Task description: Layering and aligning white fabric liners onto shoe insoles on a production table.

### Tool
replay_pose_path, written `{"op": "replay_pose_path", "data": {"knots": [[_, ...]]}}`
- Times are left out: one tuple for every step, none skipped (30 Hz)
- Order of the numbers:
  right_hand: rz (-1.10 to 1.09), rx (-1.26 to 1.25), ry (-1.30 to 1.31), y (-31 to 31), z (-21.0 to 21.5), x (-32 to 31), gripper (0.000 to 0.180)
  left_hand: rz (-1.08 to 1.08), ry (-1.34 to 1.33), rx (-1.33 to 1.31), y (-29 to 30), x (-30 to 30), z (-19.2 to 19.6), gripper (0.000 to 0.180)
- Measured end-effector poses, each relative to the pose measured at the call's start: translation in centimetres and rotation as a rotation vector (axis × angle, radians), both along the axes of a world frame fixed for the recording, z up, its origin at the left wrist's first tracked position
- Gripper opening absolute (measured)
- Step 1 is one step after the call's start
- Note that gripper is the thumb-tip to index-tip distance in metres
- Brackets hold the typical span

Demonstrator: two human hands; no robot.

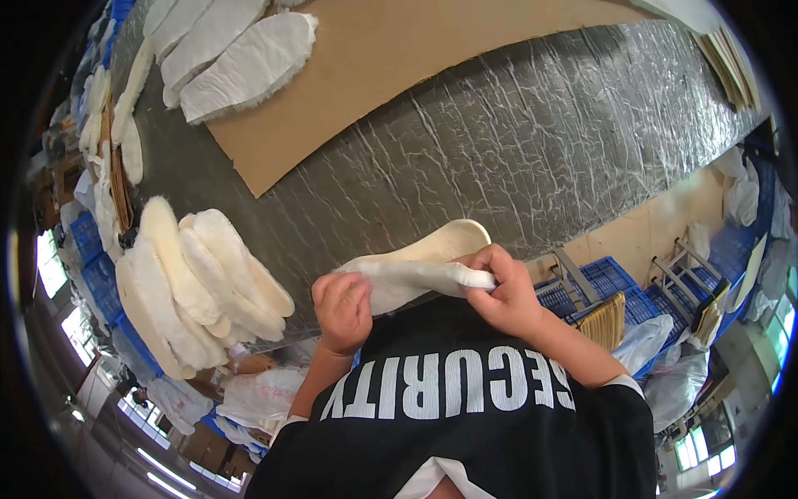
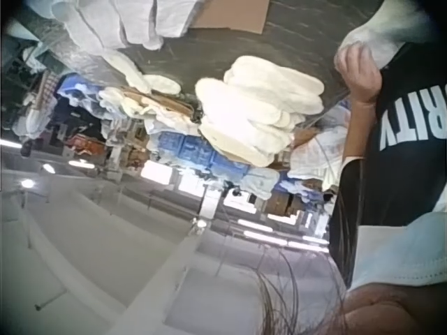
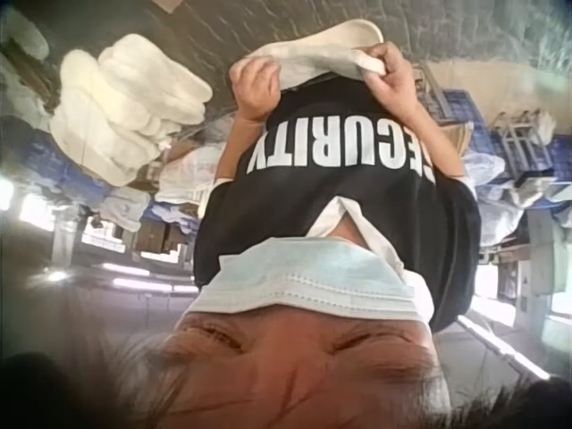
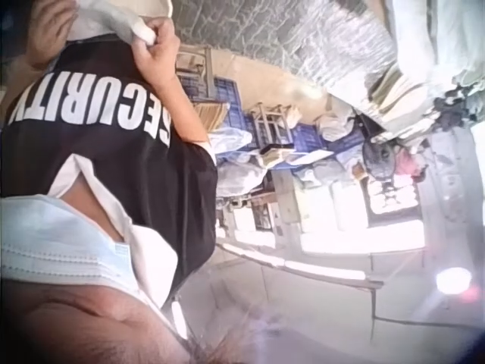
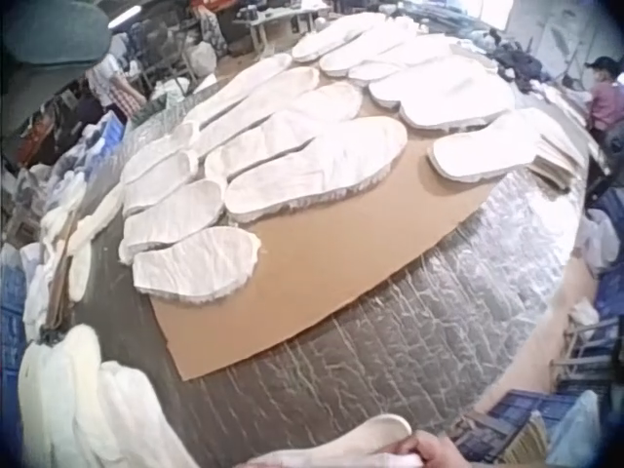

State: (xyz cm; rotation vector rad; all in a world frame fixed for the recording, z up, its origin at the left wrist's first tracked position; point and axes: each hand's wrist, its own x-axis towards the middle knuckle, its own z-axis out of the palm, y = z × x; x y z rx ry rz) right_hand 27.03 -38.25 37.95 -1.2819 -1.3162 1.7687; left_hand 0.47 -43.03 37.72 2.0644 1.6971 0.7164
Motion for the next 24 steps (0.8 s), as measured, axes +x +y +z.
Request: {"op": "replay_pose_path", "data": {"knots": [[0.011,-0.015,-0.053,0.2,0.1,0.0,0.017,0.009,-0.001,-0.009,-0.3,0.0,-0.3,0.024],[0.022,-0.028,-0.106,0.6,0.2,-0.1,0.018,-0.019,-0.017,0.011,-0.6,-0.1,-0.5,0.022],[0.036,0.004,-0.093,0.9,0.2,-0.4,0.020,-0.047,-0.032,0.031,-0.8,-0.1,-0.8,0.021],[0.043,-0.003,-0.096,1.1,0.0,-0.5,0.020,-0.040,-0.035,0.024,-0.8,0.1,-1.0,0.021],[0.051,0.047,-0.052,1.2,-0.2,-0.4,0.021,-0.049,-0.045,0.015,-0.7,0.3,-1.2,0.021],[0.058,0.098,-0.008,1.3,-0.5,-0.4,0.022,-0.057,-0.054,0.007,-0.6,0.5,-1.3,0.021],[0.061,0.114,0.008,1.1,-1.0,-0.2,0.023,-0.051,-0.052,-0.001,-0.7,0.5,-1.5,0.021],[0.067,0.107,0.011,1.2,-1.0,-0.1,0.023,-0.052,-0.053,-0.003,-0.7,0.6,-1.6,0.021],[0.092,0.120,0.004,1.4,-1.0,-0.1,0.024,-0.053,-0.054,-0.004,-0.7,0.6,-1.7,0.022],[0.114,0.134,-0.006,1.6,-0.8,0.0,0.024,-0.048,-0.054,-0.010,-0.8,0.6,-1.8,0.022],[0.127,0.133,-0.026,1.7,-0.7,0.0,0.024,-0.056,-0.046,-0.013,-0.8,0.5,-1.9,0.021],[0.131,0.127,-0.027,1.9,-0.7,0.0,0.024,-0.064,-0.037,-0.016,-0.8,0.5,-2.0,0.020],[0.147,0.142,-0.031,2.0,-0.6,0.1,0.023,-0.062,-0.041,-0.021,-0.8,0.5,-2.1,0.020],[0.163,0.158,-0.035,2.2,-0.5,0.2,0.022,-0.062,-0.031,-0.022,-0.8,0.6,-2.1,0.020],[0.165,0.154,-0.039,2.3,-0.4,0.2,0.022,-0.062,-0.023,-0.022,-0.7,0.6,-2.1,0.019],[0.177,0.143,-0.041,2.3,-0.2,0.2,0.022,-0.063,-0.030,-0.025,-0.6,0.6,-2.1,0.019],[0.189,0.132,-0.044,2.3,-0.1,0.2,0.022,-0.070,-0.014,-0.040,-0.5,0.6,-1.8,0.019],[0.188,0.129,-0.052,2.3,-0.1,0.3,0.022,-0.076,0.001,-0.055,-0.4,0.6,-1.6,0.020],[0.220,0.196,-0.079,2.3,-0.3,0.4,0.022,-0.079,-0.005,-0.055,-0.4,0.6,-1.5,0.020],[0.252,0.264,-0.107,2.2,-0.3,0.4,0.022,-0.067,-0.027,-0.036,-0.5,0.7,-1.3,0.019],[0.265,0.271,-0.130,2.3,-0.2,0.5,0.021,-0.057,-0.049,-0.017,-0.4,0.8,-1.2,0.019],[0.264,0.269,-0.135,2.2,-0.1,0.4,0.021,-0.058,-0.054,-0.018,-0.2,0.9,-1.1,0.019],[0.266,0.298,-0.156,2.2,-0.1,0.3,0.021,-0.106,-0.077,-0.005,0.2,1.0,-1.1,0.019],[0.268,0.327,-0.177,2.2,0.0,0.3,0.021,-0.154,-0.099,0.010,0.6,1.1,-1.0,0.019]]}}
